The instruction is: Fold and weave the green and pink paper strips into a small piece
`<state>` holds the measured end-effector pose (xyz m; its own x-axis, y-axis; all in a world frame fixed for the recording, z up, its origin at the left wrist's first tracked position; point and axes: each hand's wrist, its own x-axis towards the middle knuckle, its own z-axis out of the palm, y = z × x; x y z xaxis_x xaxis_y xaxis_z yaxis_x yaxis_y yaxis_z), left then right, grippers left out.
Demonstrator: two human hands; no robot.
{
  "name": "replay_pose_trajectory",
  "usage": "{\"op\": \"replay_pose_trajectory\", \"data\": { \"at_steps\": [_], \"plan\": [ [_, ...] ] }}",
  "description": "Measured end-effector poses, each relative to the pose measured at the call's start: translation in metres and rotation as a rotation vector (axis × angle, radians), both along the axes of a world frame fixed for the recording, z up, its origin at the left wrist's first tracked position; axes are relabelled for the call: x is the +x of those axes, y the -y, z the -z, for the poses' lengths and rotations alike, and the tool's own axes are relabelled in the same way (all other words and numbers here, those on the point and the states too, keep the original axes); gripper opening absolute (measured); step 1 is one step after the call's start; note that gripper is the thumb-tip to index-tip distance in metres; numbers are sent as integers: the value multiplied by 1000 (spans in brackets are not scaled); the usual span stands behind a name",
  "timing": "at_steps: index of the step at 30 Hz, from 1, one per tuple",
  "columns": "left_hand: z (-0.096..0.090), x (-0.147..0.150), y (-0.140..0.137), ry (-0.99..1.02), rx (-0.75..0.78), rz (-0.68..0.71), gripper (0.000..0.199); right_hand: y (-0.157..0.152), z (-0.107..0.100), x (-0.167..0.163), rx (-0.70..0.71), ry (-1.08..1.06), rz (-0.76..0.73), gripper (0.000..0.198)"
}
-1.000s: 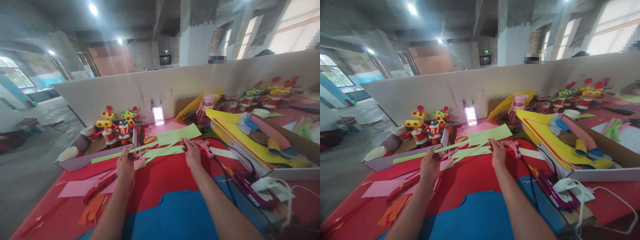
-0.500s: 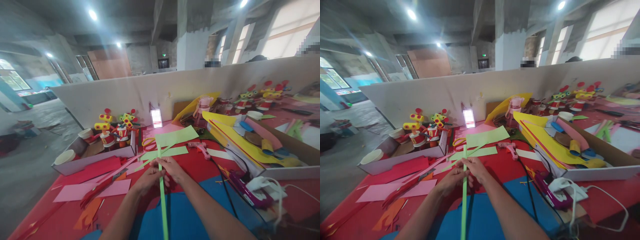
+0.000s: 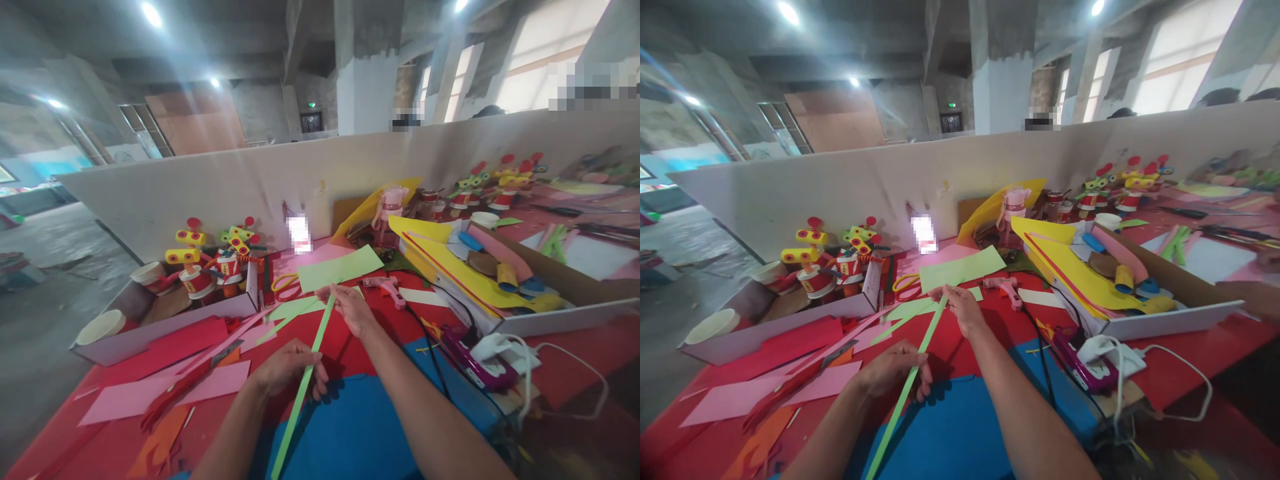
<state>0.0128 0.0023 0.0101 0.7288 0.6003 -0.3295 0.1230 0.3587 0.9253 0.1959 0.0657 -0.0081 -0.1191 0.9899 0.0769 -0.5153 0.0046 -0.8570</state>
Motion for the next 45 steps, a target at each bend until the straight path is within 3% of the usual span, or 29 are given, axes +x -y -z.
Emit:
{"op": "replay_pose_trajectory", "data": {
  "at_steps": [5,7,10,19,23,26,33,39,45],
  "plan": [
    [4,-2,-3,3,30,-77,40,2,-5,-2,-106,-133,-73,52],
    [7,-1,-4,-3,29,-106,42,6,-4,-7,-151,-106,-177,53],
    [8,0,-4,-17,30,-107,43,12,3,-15,-111,-39,-258,47],
    [7,0,-3,-13,13,-117,43,4,10,-12,-144,-63,-115,46],
    [10,1,-4,4,-23,-219,46,8,6,-14,-170,-163,-288,56],
    [9,2,-3,30,-28,-247,47,13,9,-20,-196,-195,-343,51],
    [8,2,-3,46,-45,-236,49,13,15,-25,-144,-209,-269,47],
    [11,3,-5,31,-51,-268,49,13,20,-26,-66,92,-260,44],
    [15,1,-9,-5,10,-320,47,3,21,-17,-58,-9,52,47]
  ]
}}
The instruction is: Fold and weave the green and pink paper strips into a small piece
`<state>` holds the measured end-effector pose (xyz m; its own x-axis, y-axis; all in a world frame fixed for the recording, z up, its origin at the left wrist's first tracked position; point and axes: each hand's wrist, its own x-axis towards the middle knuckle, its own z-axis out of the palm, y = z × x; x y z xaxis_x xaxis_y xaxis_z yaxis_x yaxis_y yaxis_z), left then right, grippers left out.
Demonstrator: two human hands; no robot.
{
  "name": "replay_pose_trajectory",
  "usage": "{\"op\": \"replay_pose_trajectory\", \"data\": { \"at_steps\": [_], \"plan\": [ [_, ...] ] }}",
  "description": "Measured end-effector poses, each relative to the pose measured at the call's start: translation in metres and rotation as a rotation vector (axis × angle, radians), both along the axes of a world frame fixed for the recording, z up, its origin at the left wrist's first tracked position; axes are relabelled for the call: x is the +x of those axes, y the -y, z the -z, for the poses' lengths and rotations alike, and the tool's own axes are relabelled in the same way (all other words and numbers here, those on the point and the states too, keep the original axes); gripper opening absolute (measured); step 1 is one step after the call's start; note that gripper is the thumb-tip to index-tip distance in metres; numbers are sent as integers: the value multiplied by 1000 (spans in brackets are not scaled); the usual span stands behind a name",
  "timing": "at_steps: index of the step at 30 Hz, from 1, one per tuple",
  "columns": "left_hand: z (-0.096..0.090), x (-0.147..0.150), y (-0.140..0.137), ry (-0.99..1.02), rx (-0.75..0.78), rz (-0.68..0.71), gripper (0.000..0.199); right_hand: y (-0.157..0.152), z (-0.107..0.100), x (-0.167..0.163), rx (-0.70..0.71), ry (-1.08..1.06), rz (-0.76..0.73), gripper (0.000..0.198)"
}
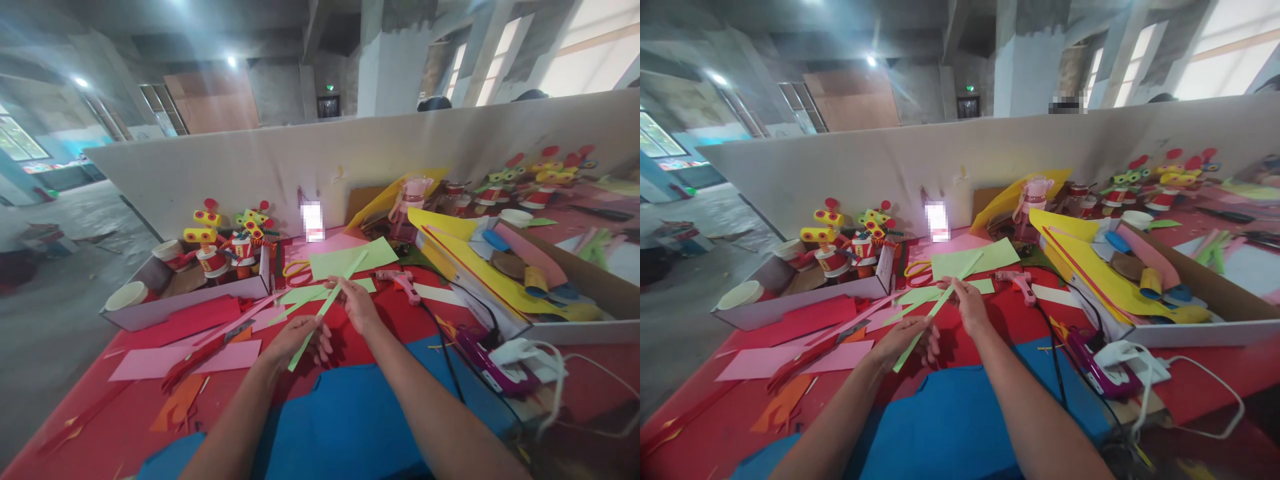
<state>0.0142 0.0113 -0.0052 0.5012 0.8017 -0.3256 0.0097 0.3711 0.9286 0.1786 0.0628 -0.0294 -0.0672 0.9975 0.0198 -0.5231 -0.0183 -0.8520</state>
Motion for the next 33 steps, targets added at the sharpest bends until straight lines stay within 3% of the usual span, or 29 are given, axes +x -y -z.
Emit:
{"op": "replay_pose_trajectory", "data": {
  "at_steps": [2,6,7,13,18,21,26,29,33],
  "plan": [
    [1,1,-1,14,28,-58,49,1,-1,2,9,-2,-14,48],
    [2,0,-4,54,60,-139,48,13,-6,-5,68,155,-370,44],
    [2,0,-4,58,60,-139,48,15,-7,-7,83,183,-398,44],
    [-1,-8,-6,79,-7,-103,61,7,-5,-4,90,292,28,37],
    [0,-10,-6,31,61,-106,58,1,-2,3,89,342,118,36],
    [3,-10,-7,26,95,-88,41,5,-6,3,115,289,74,34],
    [8,-11,-5,261,-25,24,37,14,-19,1,137,-87,-265,41],
    [10,-11,-4,307,-62,50,35,17,-24,0,156,-163,-269,36],
    [6,-12,-3,221,-42,65,39,15,-23,0,174,-165,-189,25]
  ]
}}
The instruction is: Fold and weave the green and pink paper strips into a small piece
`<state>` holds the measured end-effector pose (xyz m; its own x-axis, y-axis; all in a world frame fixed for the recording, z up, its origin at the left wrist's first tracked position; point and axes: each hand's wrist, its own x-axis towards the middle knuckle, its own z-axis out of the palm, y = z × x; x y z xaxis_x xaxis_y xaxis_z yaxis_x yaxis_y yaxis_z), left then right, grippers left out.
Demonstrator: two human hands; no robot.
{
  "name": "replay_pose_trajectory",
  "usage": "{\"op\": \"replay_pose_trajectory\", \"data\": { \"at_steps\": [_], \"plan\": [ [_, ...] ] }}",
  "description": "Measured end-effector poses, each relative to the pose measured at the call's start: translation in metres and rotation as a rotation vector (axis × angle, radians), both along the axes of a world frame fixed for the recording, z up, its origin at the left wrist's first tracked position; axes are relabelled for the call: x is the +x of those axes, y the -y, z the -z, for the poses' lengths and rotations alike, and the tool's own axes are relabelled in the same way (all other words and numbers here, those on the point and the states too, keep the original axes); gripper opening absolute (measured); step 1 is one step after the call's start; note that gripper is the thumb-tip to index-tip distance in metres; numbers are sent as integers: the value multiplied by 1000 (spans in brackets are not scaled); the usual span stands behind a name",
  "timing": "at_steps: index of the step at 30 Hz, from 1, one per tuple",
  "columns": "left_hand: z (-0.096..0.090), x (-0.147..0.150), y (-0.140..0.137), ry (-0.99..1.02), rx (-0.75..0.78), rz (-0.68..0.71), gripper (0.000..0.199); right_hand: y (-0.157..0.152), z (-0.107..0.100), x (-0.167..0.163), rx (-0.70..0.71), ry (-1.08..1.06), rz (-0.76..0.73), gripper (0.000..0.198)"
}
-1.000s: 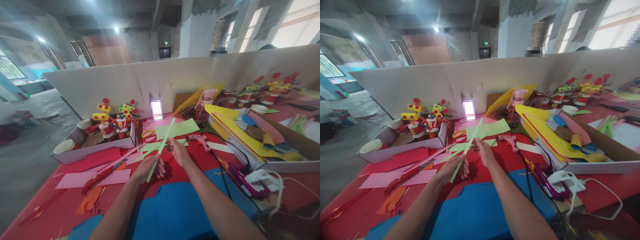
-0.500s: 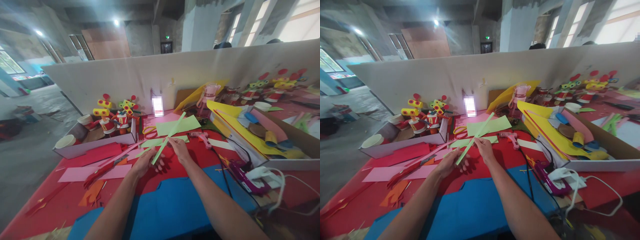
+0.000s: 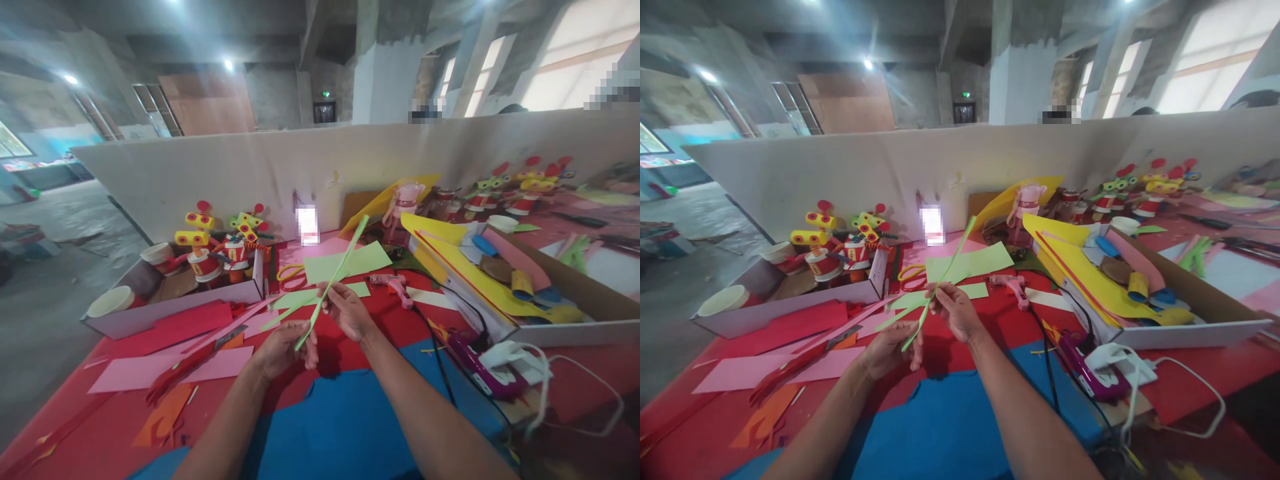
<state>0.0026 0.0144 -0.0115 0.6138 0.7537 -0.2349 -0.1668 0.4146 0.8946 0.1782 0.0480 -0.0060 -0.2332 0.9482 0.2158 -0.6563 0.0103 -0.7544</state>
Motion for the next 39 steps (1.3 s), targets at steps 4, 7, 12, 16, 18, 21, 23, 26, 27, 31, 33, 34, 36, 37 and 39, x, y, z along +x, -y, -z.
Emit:
{"op": "replay_pose_trajectory", "data": {
  "at_steps": [4,7,12,16,18,21,23,26,27,31,33,34,36,37,39],
  "plan": [
    [-7,-1,0,-177,170,-75,56,0,4,-5,-50,113,54,27],
    [-11,-2,-1,-252,294,-110,49,2,5,-10,-73,199,50,30],
    [-13,-6,-1,-296,278,-13,40,-5,3,-3,-86,225,164,32],
    [-13,-6,1,-305,199,87,36,-20,0,20,-98,173,346,34],
    [-14,-5,3,-293,179,127,34,-25,-1,31,-89,157,407,35],
    [-16,-6,3,-290,185,190,32,-29,-3,43,-66,148,466,35],
    [-17,-7,3,-298,199,227,31,-30,-3,48,-46,153,498,35],
    [-18,-9,1,-307,227,276,31,-32,-3,53,-39,173,548,36],
    [-18,-9,1,-305,234,294,31,-32,-2,54,-42,177,563,37],
    [-18,-10,0,-301,249,329,29,-35,2,54,-57,141,604,38],
    [-20,-10,1,-303,247,331,27,-36,4,53,-62,136,614,39],
    [-21,-10,2,-301,243,337,27,-37,5,52,-65,140,617,40],
    [-24,-10,2,-292,228,356,26,-39,9,52,-74,145,626,42],
    [-24,-11,3,-286,220,364,26,-40,10,52,-81,141,630,42],
    [-24,-12,2,-269,212,359,25,-42,13,53,-96,125,651,43]
  ]
}}
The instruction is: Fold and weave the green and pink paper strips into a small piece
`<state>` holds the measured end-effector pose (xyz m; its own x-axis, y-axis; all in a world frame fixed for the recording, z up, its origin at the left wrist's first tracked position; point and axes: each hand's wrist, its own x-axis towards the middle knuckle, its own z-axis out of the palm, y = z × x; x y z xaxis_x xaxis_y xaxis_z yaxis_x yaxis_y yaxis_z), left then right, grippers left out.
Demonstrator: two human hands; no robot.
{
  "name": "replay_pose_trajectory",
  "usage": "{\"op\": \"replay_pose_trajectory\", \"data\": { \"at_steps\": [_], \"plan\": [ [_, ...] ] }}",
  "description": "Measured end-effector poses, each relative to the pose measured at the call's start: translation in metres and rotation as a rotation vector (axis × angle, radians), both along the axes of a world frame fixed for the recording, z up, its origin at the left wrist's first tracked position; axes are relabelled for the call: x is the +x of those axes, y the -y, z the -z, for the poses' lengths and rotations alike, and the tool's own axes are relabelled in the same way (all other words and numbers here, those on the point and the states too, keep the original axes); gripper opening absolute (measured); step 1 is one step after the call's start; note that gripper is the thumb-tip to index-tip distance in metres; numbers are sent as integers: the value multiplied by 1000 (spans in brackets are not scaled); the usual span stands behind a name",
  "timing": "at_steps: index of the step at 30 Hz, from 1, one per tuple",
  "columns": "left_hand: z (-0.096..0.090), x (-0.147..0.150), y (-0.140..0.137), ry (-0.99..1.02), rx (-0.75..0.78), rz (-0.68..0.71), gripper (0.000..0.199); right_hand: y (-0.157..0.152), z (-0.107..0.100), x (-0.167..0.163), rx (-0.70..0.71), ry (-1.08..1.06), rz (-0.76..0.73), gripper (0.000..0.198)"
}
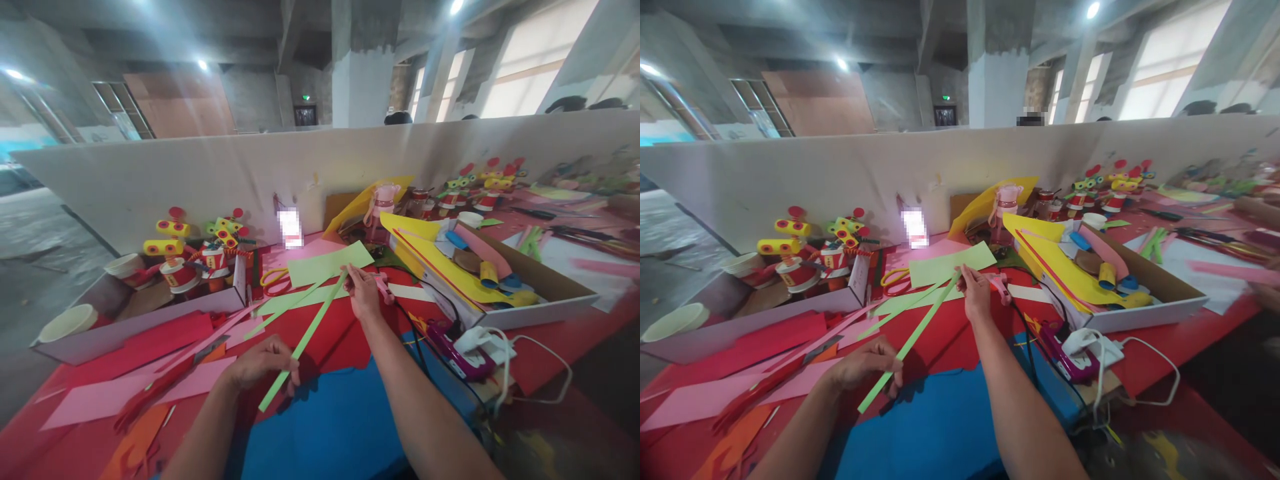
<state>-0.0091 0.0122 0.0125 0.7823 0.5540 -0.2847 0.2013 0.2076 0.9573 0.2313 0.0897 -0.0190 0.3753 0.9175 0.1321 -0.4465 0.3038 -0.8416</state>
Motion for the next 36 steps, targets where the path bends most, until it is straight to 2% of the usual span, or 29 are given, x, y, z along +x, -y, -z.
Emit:
{"op": "replay_pose_trajectory", "data": {
  "at_steps": [2,4,6,9,11,13,15,17,19,21,23,24,27,30,36],
  "plan": [
    [3,-1,-1,31,1,-41,25,-1,2,2,1,32,27,45],
    [6,-3,-2,68,-4,-101,25,0,3,3,27,200,69,46],
    [9,-5,-3,97,-16,-158,26,2,4,2,97,529,135,50],
    [9,-6,-2,113,-34,-194,26,7,9,-4,220,1113,221,69],
    [7,-7,0,127,-32,-194,26,9,13,-8,257,1401,189,75],
    [6,-7,2,159,-21,-183,27,8,17,-10,277,1532,112,64],
    [5,-7,4,202,-13,-177,30,6,19,-11,297,1500,25,43],
    [5,-5,4,276,-26,-233,41,6,19,-13,273,1332,-66,27],
    [7,-3,0,373,-48,-401,54,8,18,-20,141,1051,-175,30],
    [9,-1,-6,406,-39,-634,53,14,17,-32,-49,698,-308,43],
    [12,2,-12,326,49,-799,48,21,17,-45,-145,390,-450,50],
    [14,4,-13,254,96,-829,45,24,18,-52,-162,302,-496,49],
    [20,10,-13,77,164,-820,47,32,20,-65,-146,222,-543,45],
    [23,18,-9,38,187,-752,51,37,21,-71,-120,199,-536,41],
    [25,22,-6,-89,293,-681,35,39,15,-69,-120,191,-530,35]
  ]
}}
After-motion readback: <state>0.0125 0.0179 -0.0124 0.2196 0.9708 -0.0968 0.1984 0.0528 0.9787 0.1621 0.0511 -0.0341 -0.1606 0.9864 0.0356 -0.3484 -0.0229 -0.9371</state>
